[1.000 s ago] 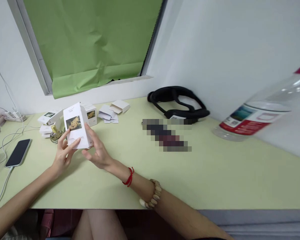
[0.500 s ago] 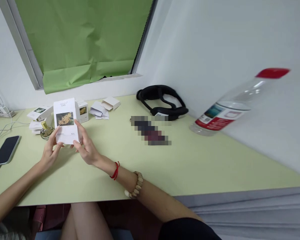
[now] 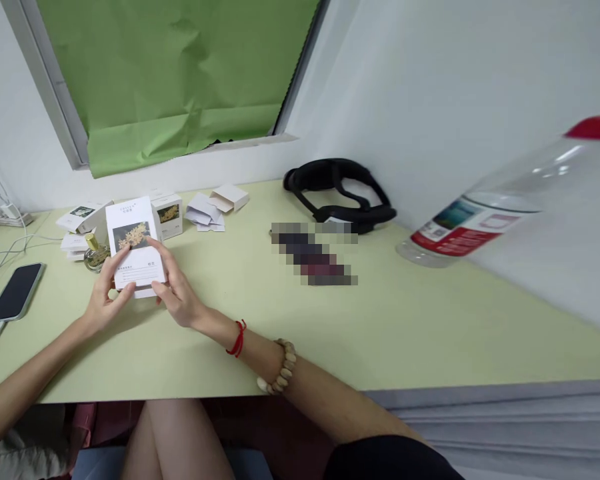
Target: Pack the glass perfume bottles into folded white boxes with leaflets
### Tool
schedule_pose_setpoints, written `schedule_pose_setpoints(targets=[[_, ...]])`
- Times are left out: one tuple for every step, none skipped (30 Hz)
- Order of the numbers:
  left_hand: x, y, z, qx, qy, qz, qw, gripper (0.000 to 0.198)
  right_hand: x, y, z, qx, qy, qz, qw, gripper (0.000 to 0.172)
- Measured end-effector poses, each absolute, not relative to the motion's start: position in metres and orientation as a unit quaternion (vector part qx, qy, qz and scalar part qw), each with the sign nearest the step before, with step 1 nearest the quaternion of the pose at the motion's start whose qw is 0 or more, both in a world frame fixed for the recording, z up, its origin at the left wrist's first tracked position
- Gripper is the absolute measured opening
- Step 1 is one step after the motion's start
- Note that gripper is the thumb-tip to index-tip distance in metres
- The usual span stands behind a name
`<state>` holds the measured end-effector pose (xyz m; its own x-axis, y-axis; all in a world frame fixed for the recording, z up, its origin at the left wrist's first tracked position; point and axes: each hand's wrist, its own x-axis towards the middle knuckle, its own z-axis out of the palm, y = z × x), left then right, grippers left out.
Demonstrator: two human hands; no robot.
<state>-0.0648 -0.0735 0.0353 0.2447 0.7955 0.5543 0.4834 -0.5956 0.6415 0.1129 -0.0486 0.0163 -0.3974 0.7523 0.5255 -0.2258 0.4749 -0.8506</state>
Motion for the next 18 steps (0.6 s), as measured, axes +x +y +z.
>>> schedule_pose_setpoints(targets=[[-0.0657,-0.0729,0.0353,0.773,0.415,0.448,0.17,0.059,0.113,-0.0487,0.0165,-0.191,-0.689,0.475,0.513,0.07],[-0.0667,-0.0723,0.0353,0.777,0.415,0.443,0.168,0.061,0.1131,-0.0486,0.0166,-0.188,-0.691,0.473,0.513,0.07],[-0.0676,-0.0716,0.0352,0.781,0.414,0.438,0.167,0.064,0.1131,-0.0482,0.0168,-0.184,-0.693,0.47,0.514,0.07],[-0.0684,-0.0709,0.035,0.785,0.411,0.434,0.165,0.066,0.113,-0.0477,0.0169,-0.18,-0.695,0.465,0.517,0.07],[-0.0693,-0.0702,0.0348,0.789,0.407,0.431,0.164,0.068,0.1128,-0.0472,0.0169,-0.177,-0.698,0.46,0.52,0.07],[-0.0701,-0.0694,0.0345,0.792,0.402,0.43,0.161,0.07,0.1126,-0.0467,0.0168,-0.177,-0.7,0.455,0.522,0.069],[-0.0708,-0.0686,0.0341,0.796,0.397,0.429,0.158,0.071,0.1123,-0.0465,0.0167,-0.18,-0.702,0.451,0.521,0.069],[-0.0716,-0.0679,0.0336,0.799,0.394,0.428,0.152,0.073,0.1121,-0.0464,0.0164,-0.188,-0.703,0.45,0.517,0.068],[-0.0722,-0.0672,0.0331,0.802,0.392,0.426,0.145,0.073,0.112,-0.0465,0.016,-0.2,-0.705,0.448,0.513,0.067],[-0.0727,-0.0667,0.0326,0.805,0.392,0.424,0.137,0.073,0.1118,-0.0467,0.0156,-0.212,-0.705,0.444,0.51,0.066],[-0.0731,-0.0664,0.0321,0.807,0.392,0.422,0.132,0.072,0.1116,-0.047,0.0152,-0.224,-0.704,0.439,0.512,0.064],[-0.0734,-0.0661,0.0316,0.808,0.392,0.42,0.129,0.07,0.1114,-0.0472,0.0147,-0.234,-0.701,0.435,0.515,0.063],[-0.0736,-0.0659,0.0311,0.808,0.392,0.419,0.129,0.069,0.1112,-0.0473,0.0142,-0.24,-0.698,0.432,0.518,0.062],[-0.0737,-0.0658,0.0306,0.808,0.393,0.419,0.13,0.068,0.1111,-0.0473,0.0137,-0.244,-0.695,0.432,0.52,0.061],[-0.0738,-0.0657,0.0302,0.806,0.396,0.419,0.132,0.068,0.1109,-0.047,0.0133,-0.247,-0.692,0.436,0.52,0.061],[-0.0738,-0.0657,0.0298,0.804,0.4,0.419,0.134,0.067,0.1109,-0.0465,0.0128,-0.247,-0.69,0.442,0.517,0.062],[-0.0737,-0.0657,0.0295,0.801,0.405,0.42,0.135,0.067,0.1111,-0.0459,0.0125,-0.247,-0.69,0.448,0.512,0.063],[-0.0735,-0.0659,0.0293,0.798,0.409,0.42,0.137,0.066,0.1114,-0.0451,0.0122,-0.246,-0.69,0.452,0.509,0.064]])
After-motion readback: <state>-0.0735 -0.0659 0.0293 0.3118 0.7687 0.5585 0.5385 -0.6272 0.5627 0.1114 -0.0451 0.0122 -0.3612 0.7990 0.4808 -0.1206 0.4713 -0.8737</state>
